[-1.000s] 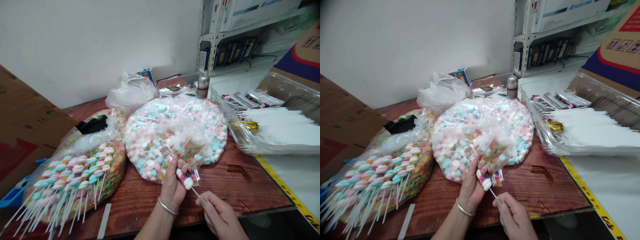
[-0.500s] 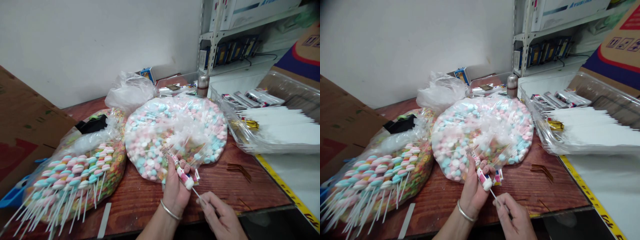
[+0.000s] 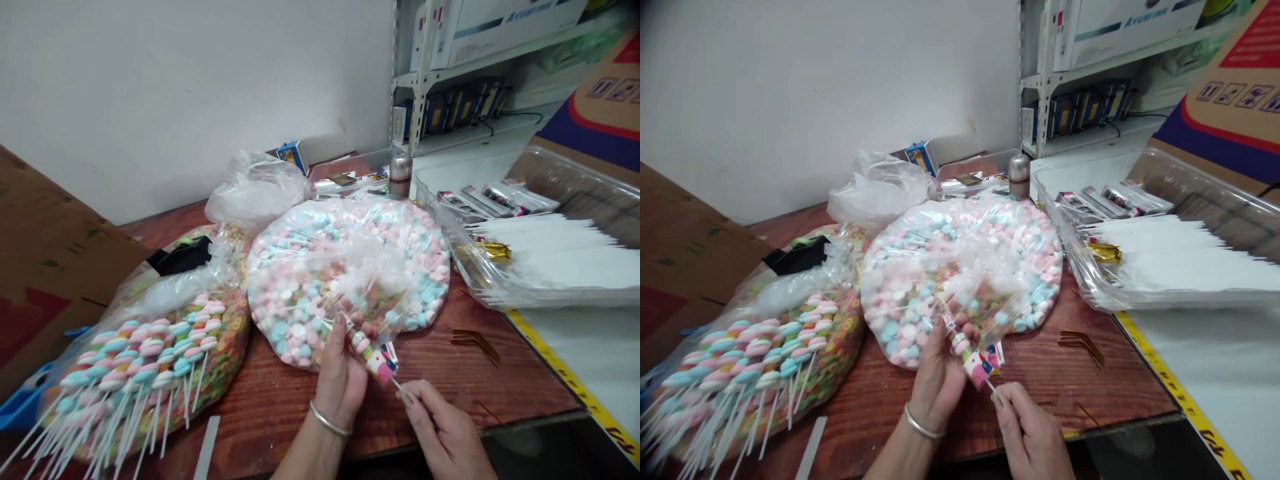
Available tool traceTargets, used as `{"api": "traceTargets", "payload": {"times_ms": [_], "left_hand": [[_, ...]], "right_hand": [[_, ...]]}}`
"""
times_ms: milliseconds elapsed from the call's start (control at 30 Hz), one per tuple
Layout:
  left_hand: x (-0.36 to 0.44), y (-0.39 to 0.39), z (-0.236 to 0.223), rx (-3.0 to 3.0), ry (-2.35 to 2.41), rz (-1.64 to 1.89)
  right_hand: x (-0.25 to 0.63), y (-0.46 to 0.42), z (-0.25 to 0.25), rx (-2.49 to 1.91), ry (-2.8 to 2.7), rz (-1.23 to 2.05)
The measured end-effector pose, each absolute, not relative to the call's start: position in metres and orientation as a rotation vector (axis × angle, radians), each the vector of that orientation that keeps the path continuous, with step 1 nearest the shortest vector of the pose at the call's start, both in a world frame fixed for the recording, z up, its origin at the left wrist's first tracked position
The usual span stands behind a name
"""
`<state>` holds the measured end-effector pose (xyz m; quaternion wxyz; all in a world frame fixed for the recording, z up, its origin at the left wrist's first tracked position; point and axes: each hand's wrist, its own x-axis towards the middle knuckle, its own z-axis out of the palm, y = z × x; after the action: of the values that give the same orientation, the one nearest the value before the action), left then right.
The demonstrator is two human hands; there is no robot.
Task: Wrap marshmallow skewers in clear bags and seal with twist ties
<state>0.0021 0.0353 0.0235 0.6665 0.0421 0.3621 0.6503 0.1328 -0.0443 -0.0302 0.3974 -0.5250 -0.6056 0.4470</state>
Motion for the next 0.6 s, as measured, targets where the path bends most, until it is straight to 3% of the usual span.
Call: {"api": "traceTargets", "payload": {"times_ms": [267, 600], "left_hand": [[0.037, 0.012, 0.013, 0.160, 0.834, 1.317], [0.038, 0.004, -0.002, 0.321, 1.032, 1.262]], "right_hand": [[0.125, -0.032, -0.035, -1.325, -1.551, 1.114], [0.120, -0.027, -0.047, -1.298, -1.278, 1.385]]}}
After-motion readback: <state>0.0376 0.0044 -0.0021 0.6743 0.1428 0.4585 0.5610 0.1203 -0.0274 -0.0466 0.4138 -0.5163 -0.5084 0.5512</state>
